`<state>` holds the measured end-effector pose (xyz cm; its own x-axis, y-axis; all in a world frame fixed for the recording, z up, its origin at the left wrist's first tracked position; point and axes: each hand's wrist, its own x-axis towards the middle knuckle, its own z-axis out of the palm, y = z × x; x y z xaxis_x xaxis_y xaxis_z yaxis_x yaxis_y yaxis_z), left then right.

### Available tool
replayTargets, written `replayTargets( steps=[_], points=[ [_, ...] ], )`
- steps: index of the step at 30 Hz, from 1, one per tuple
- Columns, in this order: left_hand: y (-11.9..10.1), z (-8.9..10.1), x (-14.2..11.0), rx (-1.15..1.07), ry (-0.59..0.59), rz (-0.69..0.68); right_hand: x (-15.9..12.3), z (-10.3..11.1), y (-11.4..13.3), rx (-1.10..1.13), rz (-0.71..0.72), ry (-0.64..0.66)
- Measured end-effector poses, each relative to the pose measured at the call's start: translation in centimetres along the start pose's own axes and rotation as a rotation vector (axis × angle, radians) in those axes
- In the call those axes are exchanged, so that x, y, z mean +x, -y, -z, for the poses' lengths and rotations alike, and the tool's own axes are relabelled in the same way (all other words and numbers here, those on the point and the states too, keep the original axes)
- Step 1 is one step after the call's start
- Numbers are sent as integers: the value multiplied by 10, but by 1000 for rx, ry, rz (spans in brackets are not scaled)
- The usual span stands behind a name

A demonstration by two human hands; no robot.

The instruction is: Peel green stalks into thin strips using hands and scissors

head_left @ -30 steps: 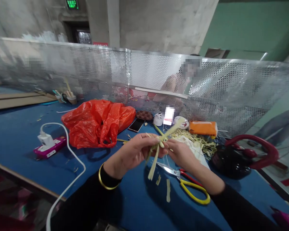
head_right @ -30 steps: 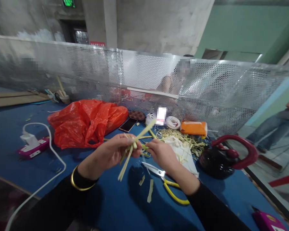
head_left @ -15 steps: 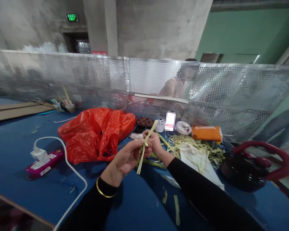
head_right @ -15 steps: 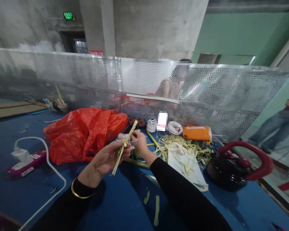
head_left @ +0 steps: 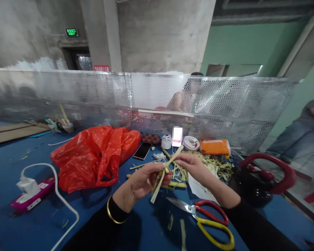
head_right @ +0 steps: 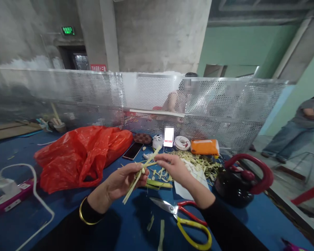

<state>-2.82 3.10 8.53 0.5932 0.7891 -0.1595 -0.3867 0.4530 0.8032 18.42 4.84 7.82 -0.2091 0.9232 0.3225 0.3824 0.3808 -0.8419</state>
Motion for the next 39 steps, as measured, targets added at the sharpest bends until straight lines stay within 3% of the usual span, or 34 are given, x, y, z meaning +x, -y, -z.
replayTargets(
  steps=[4,8,13,19,26,28,33,37,39],
  points=[
    [1,-32,17,122,96,36,-26,5,13,221,58,166],
    [9,-49,28,257,101,-1,-31,10,-1,292,83,125],
    [22,-42,38,355,43,-73,-29,12,-13,323,31,122],
    [25,-29,46,361,54,-47,-32,16,-8,265,-91,122],
    [26,-30,47,285,99,2,-31,18,-10,157,-28,-7],
    [25,-29,46,270,107,6,-31,18,-11,190,-47,-18],
    [19,-28,45,170,152,52,-32,14,-13,408,-137,153],
    [18,-28,46,168,142,82,-31,13,-15,378,-162,45],
    [18,-28,47,176,113,85,-31,14,-14,479,-203,6]
  ],
)
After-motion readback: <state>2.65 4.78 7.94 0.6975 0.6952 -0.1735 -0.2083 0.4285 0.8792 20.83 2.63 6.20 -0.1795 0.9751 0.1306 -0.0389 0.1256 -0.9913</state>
